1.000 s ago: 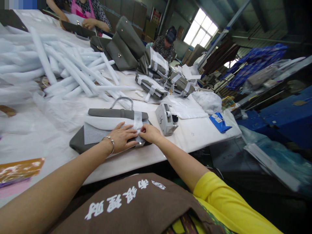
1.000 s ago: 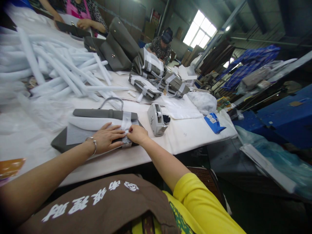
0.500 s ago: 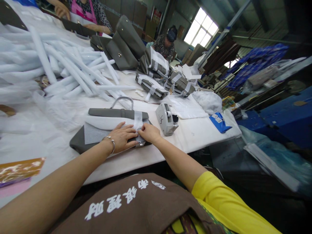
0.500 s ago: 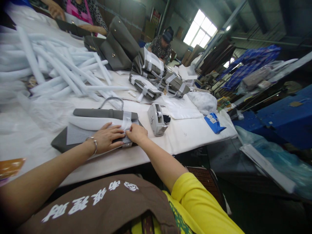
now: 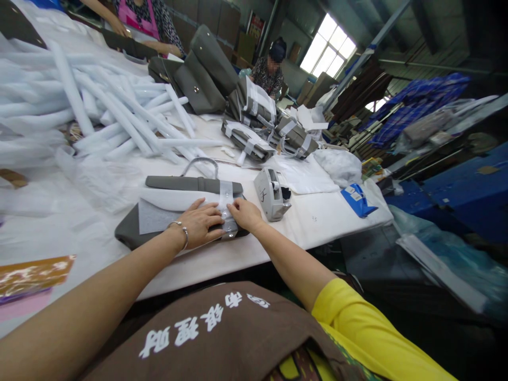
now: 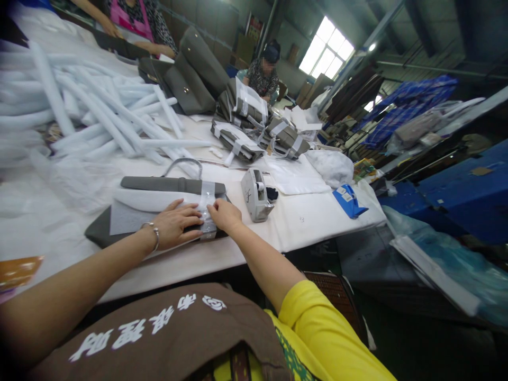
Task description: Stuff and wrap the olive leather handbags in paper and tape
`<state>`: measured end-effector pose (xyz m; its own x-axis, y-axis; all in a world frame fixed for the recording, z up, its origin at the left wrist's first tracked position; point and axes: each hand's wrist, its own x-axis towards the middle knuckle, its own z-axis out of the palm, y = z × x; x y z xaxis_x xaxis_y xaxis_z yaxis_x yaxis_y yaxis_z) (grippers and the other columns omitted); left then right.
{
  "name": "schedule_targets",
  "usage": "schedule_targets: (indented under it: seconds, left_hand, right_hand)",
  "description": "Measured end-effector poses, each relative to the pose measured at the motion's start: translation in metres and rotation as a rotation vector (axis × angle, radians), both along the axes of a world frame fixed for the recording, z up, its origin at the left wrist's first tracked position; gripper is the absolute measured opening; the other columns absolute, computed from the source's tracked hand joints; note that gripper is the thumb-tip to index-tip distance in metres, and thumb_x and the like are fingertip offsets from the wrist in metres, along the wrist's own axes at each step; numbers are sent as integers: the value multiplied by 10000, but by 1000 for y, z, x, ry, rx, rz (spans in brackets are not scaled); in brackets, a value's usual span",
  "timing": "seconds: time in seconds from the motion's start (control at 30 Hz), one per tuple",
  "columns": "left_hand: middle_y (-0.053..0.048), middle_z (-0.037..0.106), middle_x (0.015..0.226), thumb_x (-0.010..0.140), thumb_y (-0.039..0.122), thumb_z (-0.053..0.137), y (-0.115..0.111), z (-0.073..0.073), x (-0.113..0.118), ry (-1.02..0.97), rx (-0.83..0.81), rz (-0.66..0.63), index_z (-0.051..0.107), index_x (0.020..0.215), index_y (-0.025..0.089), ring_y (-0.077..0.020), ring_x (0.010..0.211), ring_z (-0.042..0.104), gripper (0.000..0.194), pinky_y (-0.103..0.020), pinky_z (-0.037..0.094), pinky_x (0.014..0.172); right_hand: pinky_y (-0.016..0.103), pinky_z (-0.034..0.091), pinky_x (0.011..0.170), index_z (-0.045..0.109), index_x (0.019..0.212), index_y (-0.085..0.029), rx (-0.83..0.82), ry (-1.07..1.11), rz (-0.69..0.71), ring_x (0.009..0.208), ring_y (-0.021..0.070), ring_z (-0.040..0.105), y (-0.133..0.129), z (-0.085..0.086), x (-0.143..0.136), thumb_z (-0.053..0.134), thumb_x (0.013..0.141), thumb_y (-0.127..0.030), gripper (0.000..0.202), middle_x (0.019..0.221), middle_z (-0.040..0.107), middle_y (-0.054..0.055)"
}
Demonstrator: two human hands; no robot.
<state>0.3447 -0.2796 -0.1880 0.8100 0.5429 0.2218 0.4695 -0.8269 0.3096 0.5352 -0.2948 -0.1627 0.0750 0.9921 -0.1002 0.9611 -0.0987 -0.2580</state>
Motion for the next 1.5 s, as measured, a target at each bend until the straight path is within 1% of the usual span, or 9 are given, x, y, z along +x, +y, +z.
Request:
schedule_targets:
  seconds: [0.1, 0.2, 0.43, 0.63, 0.9, 1.23, 1.33, 1.43, 1.5]
  left_hand:
    - [-11, 622, 1157, 848, 552, 408, 0, 0, -1, 2, -2, 1, 630, 1060, 296, -216, 1291, 360, 399, -459, 48, 1116]
    - [-5, 623, 1151, 852, 545, 401, 0, 1, -1, 5, -11, -2, 622, 1079, 307, -214, 1294, 356, 396, -456, 51, 1116]
    - [-16, 617, 1175, 857, 540, 398, -1, 0, 1, -6, 17, 1, 632, 1061, 292, -221, 1288, 366, 397, -466, 68, 1114]
    - [-32, 601, 1197, 854, 541, 407, -1, 1, 0, 4, 40, 6, 626, 1054, 281, -226, 1282, 379, 394, -465, 89, 1113]
    - [-36, 595, 1191, 850, 530, 423, -2, 4, 0, 17, 44, 5, 628, 1008, 274, -225, 1274, 386, 364, -476, 109, 1104]
    - [-33, 615, 1153, 835, 533, 449, -2, 5, -1, -25, -7, 5, 637, 980, 264, -244, 1271, 391, 359, -489, 107, 1100]
    - [-30, 613, 1154, 845, 537, 434, -2, 7, 0, -10, -14, -2, 636, 985, 266, -245, 1275, 387, 366, -490, 115, 1098]
    - [-26, 617, 1152, 846, 542, 430, 0, 8, 0, -9, -8, -8, 637, 984, 272, -244, 1271, 393, 367, -490, 124, 1097]
    - [-23, 625, 1142, 839, 547, 440, 2, 5, 0, -25, 5, -7, 641, 975, 278, -248, 1261, 406, 362, -493, 126, 1097]
  right_hand:
    - [267, 413, 755, 619, 986, -241, 142, 64, 189, 860, 158, 557, -15, -1, 6, 443, 891, -389, 248, 955, 621, 20]
    - [298, 357, 890, 645, 1060, -270, 238, -7, 341, 983, 180, 497, -31, -3, 10, 453, 896, -359, 267, 1066, 564, 44]
    - [402, 308, 929, 594, 1164, -377, 196, -178, 354, 1066, 243, 425, -34, 2, 9, 430, 901, -412, 312, 1206, 486, 46]
    - [437, 278, 964, 529, 1246, -355, 197, -210, 371, 1150, 269, 379, -35, 5, 9, 423, 903, -412, 364, 1328, 426, 57]
    - [464, 60, 1090, 638, 1107, -321, 261, -137, 504, 1292, 226, 286, -50, 5, 17, 431, 912, -399, 295, 1379, 426, 30]
    - [472, 128, 1079, 662, 1060, -305, 318, 46, 521, 1245, 222, 375, -71, -1, 28, 534, 868, -334, 233, 1321, 474, 52]
    - [437, 233, 1057, 665, 1046, -279, 356, 147, 512, 1186, 214, 437, -82, 1, 41, 550, 853, -317, 229, 1285, 494, 66]
    - [352, 366, 977, 662, 1034, -225, 444, 258, 373, 1091, 191, 508, -87, 7, 69, 540, 848, -288, 231, 1170, 559, 84]
    - [313, 421, 907, 667, 979, -197, 480, 301, 183, 1006, 179, 550, -84, 14, 97, 519, 850, -280, 213, 1053, 602, 81]
